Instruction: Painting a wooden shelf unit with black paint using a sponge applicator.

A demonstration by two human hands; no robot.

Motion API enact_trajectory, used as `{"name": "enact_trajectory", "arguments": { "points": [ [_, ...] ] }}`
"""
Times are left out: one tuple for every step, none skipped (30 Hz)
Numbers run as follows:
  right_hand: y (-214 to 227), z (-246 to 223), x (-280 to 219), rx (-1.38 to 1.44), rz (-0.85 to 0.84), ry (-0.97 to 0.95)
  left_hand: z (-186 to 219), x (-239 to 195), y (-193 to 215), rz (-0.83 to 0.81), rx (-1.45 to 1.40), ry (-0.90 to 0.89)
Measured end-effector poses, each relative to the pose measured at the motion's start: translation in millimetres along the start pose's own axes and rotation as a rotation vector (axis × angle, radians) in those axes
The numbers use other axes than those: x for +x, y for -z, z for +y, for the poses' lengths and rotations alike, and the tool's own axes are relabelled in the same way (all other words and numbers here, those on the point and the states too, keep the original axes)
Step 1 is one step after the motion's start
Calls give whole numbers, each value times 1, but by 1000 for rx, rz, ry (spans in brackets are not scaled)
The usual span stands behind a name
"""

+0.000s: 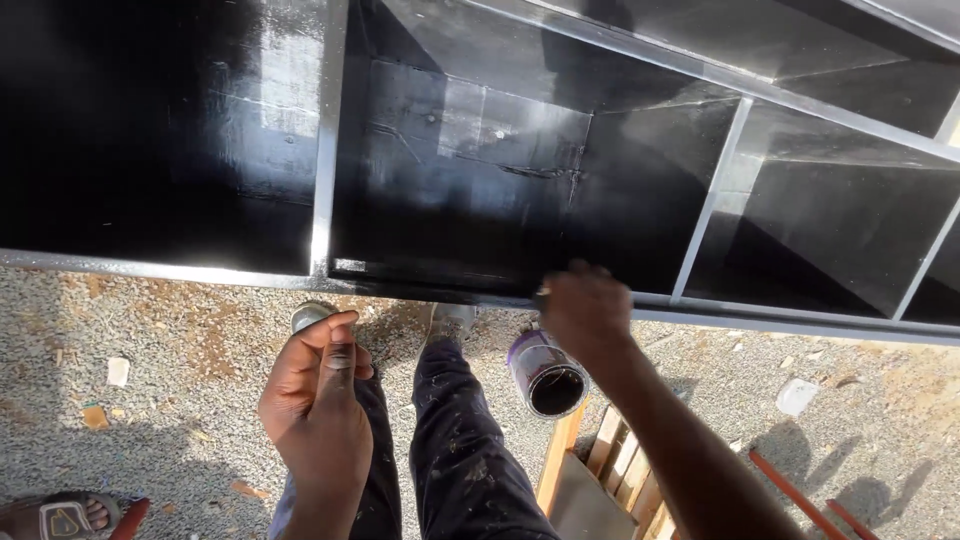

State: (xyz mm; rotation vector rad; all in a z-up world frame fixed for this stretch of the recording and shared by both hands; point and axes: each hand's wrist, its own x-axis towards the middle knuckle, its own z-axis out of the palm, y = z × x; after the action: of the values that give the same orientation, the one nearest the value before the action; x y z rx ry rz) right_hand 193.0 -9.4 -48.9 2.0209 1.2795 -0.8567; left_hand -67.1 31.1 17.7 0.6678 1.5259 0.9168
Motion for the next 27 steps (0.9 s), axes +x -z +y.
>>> {"name": "enact_trajectory", "arguments": {
  "points": [
    [-1,38,-1,9,-6,-7,-2,-3,-7,-9,8,3],
    [-3,77,-3,-64,-96,-121,-4,-7,-13,-4,35,32],
    [-5,115,-5,-134,-179,-240,-7,-10,-19,-5,57,56],
    [2,133,-21,-125,-180,-250,-7,-15,-25,-19,61,55],
    [10,148,-34,162,-130,-298,-7,-19,-30,-47,79,29],
    [19,162,-48,447,-76,-342,-5,-23,-35,-75,97,2],
    [8,162,-51,460,-74,-348,-5,-24,-37,-86,104,-3],
    [-3,162,-54,627,72,-485,-6,-24,-40,-93,87,11],
    [-14,161,-57,792,219,-627,-6,-23,-42,-103,71,28],
    [-21,135,-52,804,219,-640,-3,-19,-44,-118,80,26],
    [-30,107,-47,888,279,-716,0,-16,-43,-136,95,5],
    [-40,78,-43,970,339,-794,3,-14,-42,-154,109,-17],
    [-47,30,-38,989,331,-806,7,-8,-39,-168,127,-21],
    [-53,-18,-33,970,316,-775,12,-2,-37,-188,153,-47],
    [-56,-62,-31,944,302,-758,17,1,-38,-219,174,-64],
    [-52,-102,-45,956,296,-783,23,5,-32,-242,189,-58],
    [-44,-140,-52,1023,371,-468,28,10,-30,-258,223,-77],
    [-36,-179,-59,1066,448,-149,33,16,-27,-273,258,-96],
    [-30,-187,-63,1075,459,-170,41,21,-26,-298,262,-98],
    [-25,-196,-67,1098,605,-65,48,26,-25,-311,335,-115],
    [-21,-204,-76,1118,743,59,57,26,-22,-307,413,-138],
    [-29,-191,-67,1131,750,53,57,27,-22,-315,422,-147],
    [-39,-176,-58,981,699,12,55,31,-23,-347,473,-152],
    [-50,-161,-49,832,643,-28,52,34,-25,-379,524,-158],
    [-65,-129,-45,833,646,-54,47,28,-31,-404,526,-155],
    [-80,-96,-41,798,610,-180,42,22,-37,-441,517,-150],
    [-94,-66,-36,764,568,-293,39,17,-42,-464,510,-145]
  ]
}}
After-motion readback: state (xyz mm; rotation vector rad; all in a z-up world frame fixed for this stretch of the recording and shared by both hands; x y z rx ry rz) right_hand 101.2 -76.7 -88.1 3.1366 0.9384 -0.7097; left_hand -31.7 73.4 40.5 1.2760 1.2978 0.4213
